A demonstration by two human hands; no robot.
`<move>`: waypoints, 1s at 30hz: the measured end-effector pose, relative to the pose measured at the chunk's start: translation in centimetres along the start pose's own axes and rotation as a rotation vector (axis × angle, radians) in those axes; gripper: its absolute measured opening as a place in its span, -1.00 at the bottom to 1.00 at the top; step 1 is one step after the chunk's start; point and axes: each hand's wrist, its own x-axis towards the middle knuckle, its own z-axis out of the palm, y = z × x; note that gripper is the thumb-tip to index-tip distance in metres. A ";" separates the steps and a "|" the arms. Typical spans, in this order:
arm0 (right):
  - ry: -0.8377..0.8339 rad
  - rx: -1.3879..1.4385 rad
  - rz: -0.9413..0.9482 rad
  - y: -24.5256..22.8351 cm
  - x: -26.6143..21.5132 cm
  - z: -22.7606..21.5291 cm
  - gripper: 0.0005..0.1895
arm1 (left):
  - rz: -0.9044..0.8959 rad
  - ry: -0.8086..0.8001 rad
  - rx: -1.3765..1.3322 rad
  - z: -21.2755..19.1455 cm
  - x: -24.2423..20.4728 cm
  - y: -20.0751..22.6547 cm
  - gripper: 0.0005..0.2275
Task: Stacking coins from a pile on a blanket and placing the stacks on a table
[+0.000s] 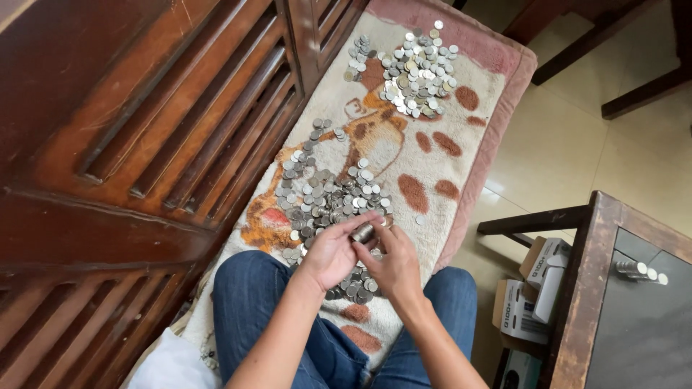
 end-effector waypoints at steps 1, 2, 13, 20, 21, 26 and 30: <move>0.004 -0.002 0.001 0.0 0.0 0.2 -0.45 | -0.002 -0.003 0.002 0.9 -0.4 -0.2 -0.57; 0.081 -0.054 -0.057 -0.1 0.0 0.3 -0.47 | 0.028 0.023 0.029 1.8 -0.8 -0.4 -0.58; -0.258 0.664 0.683 -4.8 1.1 -4.1 -0.62 | 0.112 0.146 -0.095 -1.3 0.2 -1.9 -0.65; -0.019 0.988 1.239 13.0 -3.8 4.2 -0.83 | 0.022 0.060 -0.231 -0.5 -1.0 -0.3 -0.53; -0.036 0.913 1.197 12.9 -4.4 3.9 -0.70 | 0.031 0.082 -0.210 -0.5 -1.4 -0.4 -0.59; 0.061 0.845 0.599 0.5 -0.3 -3.2 -0.69 | 0.004 0.060 -0.194 -0.6 -1.6 -1.3 -0.62; 0.128 0.259 0.182 -5.0 1.1 -2.8 -0.61 | 0.003 0.077 -0.153 -2.4 -1.0 -2.6 -0.64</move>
